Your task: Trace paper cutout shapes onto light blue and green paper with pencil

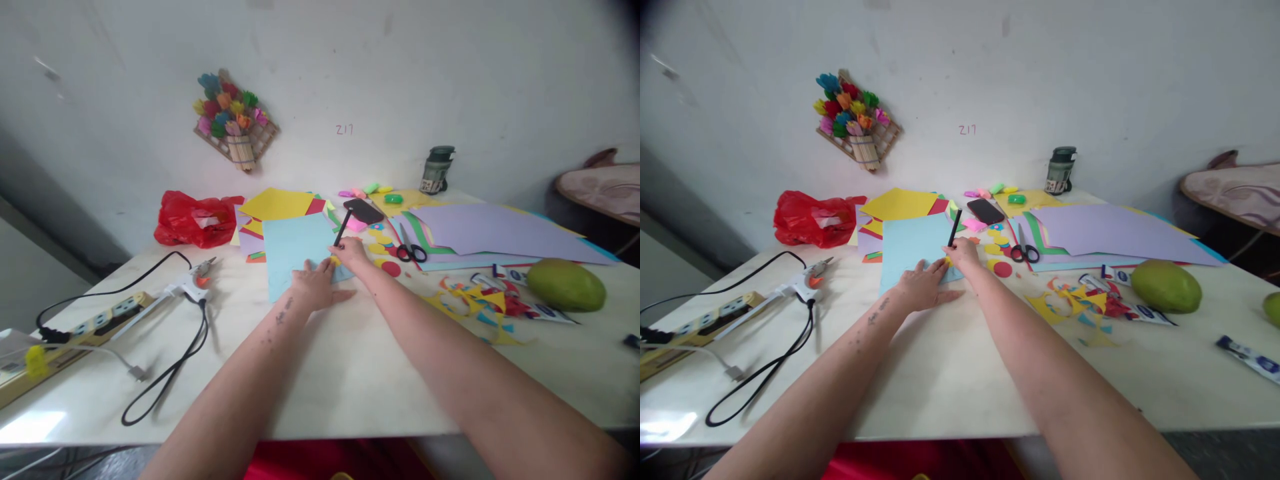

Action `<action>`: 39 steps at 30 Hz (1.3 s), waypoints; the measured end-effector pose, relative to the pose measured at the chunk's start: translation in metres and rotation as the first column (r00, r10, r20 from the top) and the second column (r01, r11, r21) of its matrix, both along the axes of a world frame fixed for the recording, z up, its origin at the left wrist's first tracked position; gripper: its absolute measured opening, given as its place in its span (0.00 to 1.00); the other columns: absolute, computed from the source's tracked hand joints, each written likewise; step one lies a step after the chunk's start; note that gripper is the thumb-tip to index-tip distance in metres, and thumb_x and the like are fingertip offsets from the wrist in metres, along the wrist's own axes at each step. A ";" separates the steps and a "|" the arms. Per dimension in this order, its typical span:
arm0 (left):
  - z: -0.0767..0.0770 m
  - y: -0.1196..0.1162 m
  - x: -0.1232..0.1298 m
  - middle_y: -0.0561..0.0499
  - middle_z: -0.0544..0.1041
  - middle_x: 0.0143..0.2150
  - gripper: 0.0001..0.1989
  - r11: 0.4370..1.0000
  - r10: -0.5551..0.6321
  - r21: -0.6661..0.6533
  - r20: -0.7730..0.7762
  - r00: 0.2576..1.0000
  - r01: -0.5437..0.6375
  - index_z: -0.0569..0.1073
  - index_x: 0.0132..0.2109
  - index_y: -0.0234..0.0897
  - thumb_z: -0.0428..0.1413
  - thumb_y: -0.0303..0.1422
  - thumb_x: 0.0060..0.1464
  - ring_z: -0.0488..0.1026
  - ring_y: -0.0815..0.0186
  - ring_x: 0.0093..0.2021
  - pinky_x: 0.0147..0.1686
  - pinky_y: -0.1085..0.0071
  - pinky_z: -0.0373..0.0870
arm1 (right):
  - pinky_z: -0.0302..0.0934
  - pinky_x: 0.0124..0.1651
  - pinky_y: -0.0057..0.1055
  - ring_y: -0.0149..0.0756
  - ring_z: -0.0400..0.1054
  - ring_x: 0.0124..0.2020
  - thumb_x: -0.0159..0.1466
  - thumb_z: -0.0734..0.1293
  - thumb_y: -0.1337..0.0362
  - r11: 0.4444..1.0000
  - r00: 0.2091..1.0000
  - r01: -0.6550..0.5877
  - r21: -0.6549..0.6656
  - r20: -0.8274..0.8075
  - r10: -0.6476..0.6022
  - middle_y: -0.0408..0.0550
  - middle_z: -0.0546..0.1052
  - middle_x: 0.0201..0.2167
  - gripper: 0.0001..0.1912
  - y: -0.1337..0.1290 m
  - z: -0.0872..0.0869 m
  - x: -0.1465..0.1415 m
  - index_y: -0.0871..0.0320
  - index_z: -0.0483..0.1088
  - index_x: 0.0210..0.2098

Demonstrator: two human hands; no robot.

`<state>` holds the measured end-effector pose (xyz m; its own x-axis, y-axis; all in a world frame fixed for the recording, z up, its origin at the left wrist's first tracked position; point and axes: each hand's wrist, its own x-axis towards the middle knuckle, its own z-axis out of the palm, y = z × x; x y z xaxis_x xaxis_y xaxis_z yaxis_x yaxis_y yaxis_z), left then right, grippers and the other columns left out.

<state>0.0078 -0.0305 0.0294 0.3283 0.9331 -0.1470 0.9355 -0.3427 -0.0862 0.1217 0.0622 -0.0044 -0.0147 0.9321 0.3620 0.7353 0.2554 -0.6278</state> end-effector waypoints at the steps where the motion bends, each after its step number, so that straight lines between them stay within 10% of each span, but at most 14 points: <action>1: 0.000 0.000 0.000 0.53 0.42 0.61 0.43 1.000 0.001 -0.001 -0.004 1.000 -0.001 0.40 0.59 0.44 0.28 0.62 0.39 0.42 0.45 0.55 0.42 0.50 0.56 | 0.55 0.28 0.22 0.30 0.64 0.26 0.50 0.62 0.57 1.000 1.000 0.006 -0.001 -0.007 -0.006 0.47 0.73 0.23 0.12 -0.001 0.000 0.000 0.61 0.70 0.23; 39: 0.005 -0.003 0.001 0.54 0.43 0.61 0.41 1.000 -0.003 -0.002 -0.003 1.000 0.003 0.42 0.59 0.44 0.30 0.61 0.40 0.44 0.47 0.55 0.43 0.50 0.55 | 0.54 0.28 0.23 0.32 0.66 0.29 0.51 0.60 0.53 0.992 0.984 0.114 -0.062 0.146 -0.104 0.46 0.74 0.27 0.15 -0.009 0.006 0.006 0.57 0.71 0.27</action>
